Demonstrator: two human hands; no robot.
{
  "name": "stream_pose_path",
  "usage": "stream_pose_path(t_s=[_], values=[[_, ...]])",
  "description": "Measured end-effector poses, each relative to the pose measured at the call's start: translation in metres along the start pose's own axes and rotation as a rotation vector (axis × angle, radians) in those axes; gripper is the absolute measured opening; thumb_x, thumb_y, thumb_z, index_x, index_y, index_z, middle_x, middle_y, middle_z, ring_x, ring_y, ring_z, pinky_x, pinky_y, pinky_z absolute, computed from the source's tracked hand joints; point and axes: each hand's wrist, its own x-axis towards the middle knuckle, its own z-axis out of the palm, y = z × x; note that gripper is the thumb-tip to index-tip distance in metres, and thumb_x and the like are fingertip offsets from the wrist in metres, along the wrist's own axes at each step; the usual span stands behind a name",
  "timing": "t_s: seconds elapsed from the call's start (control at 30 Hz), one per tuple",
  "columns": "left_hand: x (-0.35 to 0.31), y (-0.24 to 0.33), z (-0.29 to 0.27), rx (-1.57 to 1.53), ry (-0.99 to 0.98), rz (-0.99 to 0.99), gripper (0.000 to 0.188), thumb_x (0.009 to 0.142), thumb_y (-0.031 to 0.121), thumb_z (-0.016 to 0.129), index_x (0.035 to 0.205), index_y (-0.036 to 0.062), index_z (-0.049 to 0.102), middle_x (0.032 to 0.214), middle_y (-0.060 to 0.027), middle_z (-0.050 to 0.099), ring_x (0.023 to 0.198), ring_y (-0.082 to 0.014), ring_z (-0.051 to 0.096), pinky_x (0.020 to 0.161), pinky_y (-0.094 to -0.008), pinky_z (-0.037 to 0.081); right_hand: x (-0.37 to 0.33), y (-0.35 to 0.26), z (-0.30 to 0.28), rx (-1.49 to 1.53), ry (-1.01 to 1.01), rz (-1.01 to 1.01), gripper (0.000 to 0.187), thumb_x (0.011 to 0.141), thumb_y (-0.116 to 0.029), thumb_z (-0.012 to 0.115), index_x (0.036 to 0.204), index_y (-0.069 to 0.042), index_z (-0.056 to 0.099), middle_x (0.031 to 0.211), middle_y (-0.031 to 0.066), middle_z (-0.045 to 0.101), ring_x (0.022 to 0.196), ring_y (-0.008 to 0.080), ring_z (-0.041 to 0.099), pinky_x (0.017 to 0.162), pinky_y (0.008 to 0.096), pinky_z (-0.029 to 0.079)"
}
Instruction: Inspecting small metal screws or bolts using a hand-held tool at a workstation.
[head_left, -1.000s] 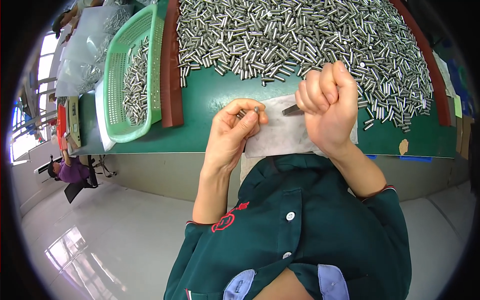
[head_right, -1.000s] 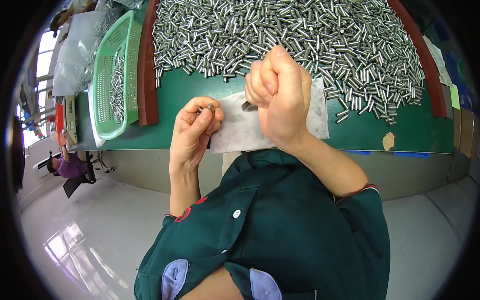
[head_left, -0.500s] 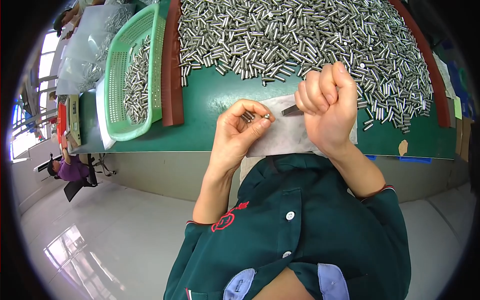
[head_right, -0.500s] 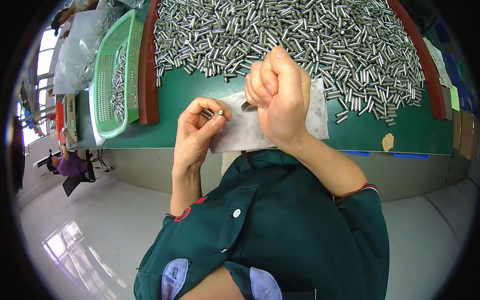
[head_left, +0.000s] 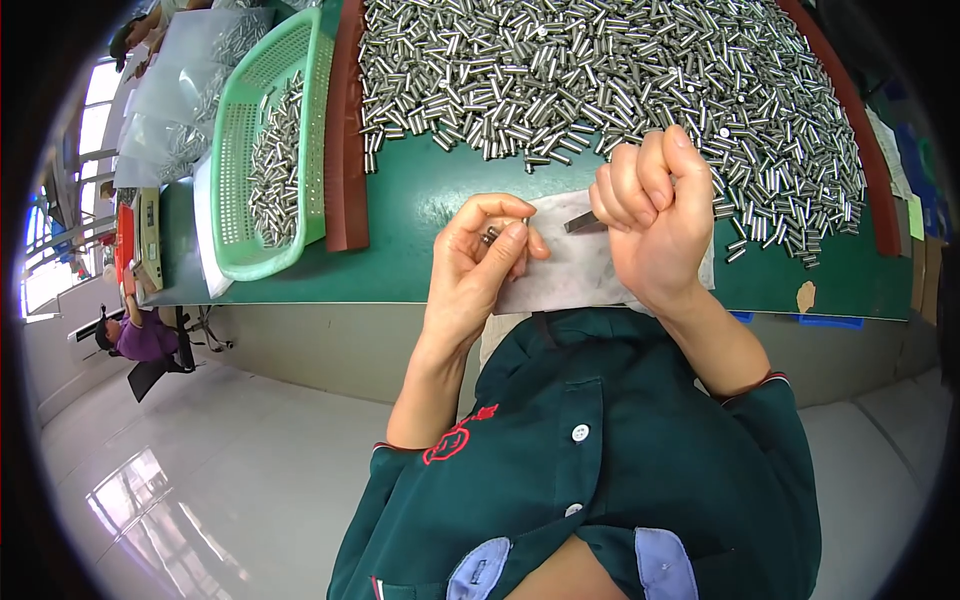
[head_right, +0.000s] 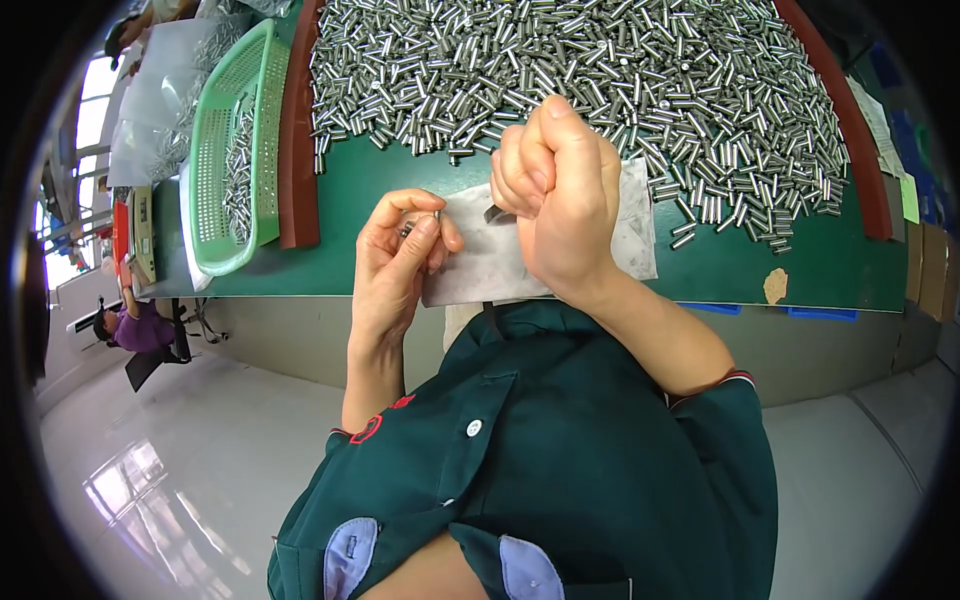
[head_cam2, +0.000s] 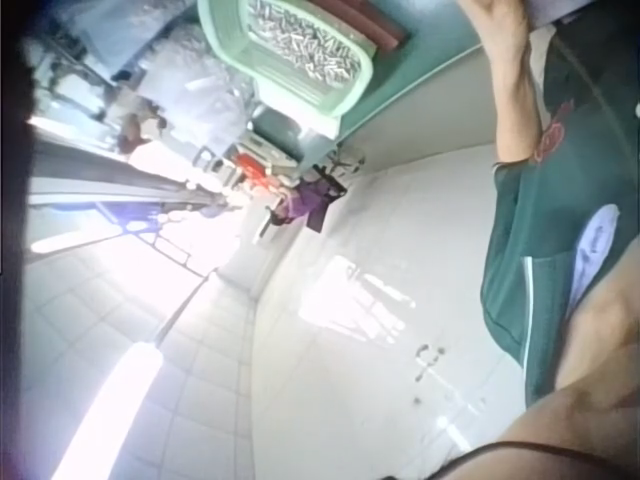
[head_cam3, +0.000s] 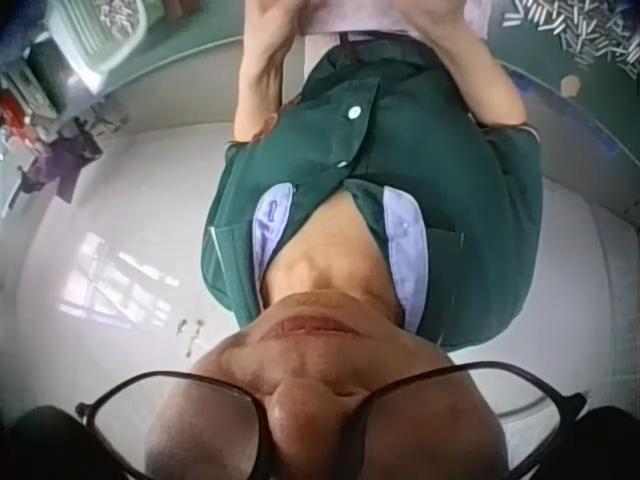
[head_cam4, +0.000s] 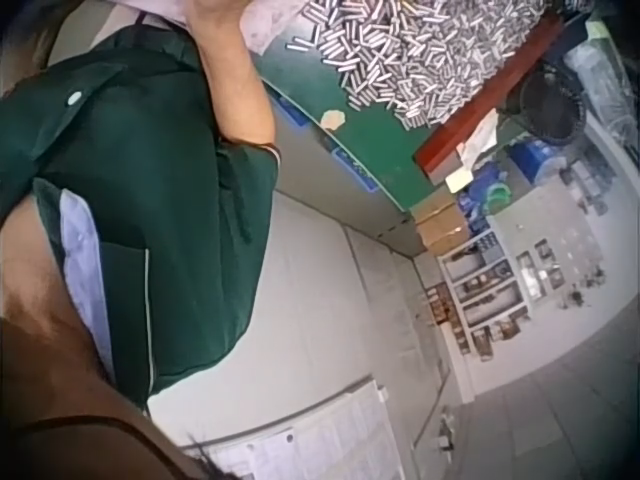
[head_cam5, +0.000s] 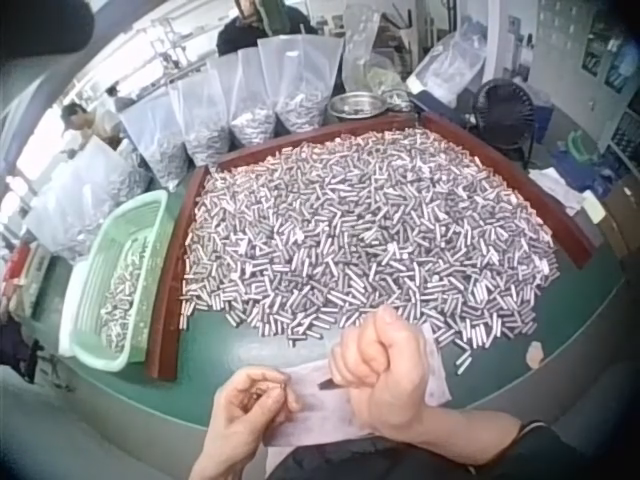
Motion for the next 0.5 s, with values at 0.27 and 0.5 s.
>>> stream_pose_path(t_s=[0.27, 0.5], values=[[0.0036, -0.0026, -0.0018, -0.037, -0.012, -0.001, 0.008, 0.085, 0.004, 0.048, 0.093, 0.0048, 0.046, 0.071, -0.0070, 0.058, 0.054, -0.0036, 0.039, 0.048, -0.0158, 0.032, 0.0023, 0.0017, -0.0026, -0.012, 0.011, 0.012, 0.039, 0.090, -0.024, 0.030, 0.053, -0.010, 0.027, 0.043, -0.0003, 0.027, 0.039, 0.0075, 0.017, 0.037, 0.0234, 0.017], [0.0038, 0.0061, -0.0087, -0.220, -0.012, -0.054, 0.011, 0.087, 0.010, 0.047, 0.096, 0.0052, 0.046, 0.077, -0.0097, 0.058, 0.059, -0.0058, 0.043, 0.054, -0.0176, 0.036, 0.0022, 0.0003, 0.0009, 0.006, 0.025, 0.019, 0.040, 0.090, -0.023, 0.030, 0.053, -0.010, 0.027, 0.043, 0.0002, 0.027, 0.039, 0.0077, 0.017, 0.037, 0.0233, 0.017]])
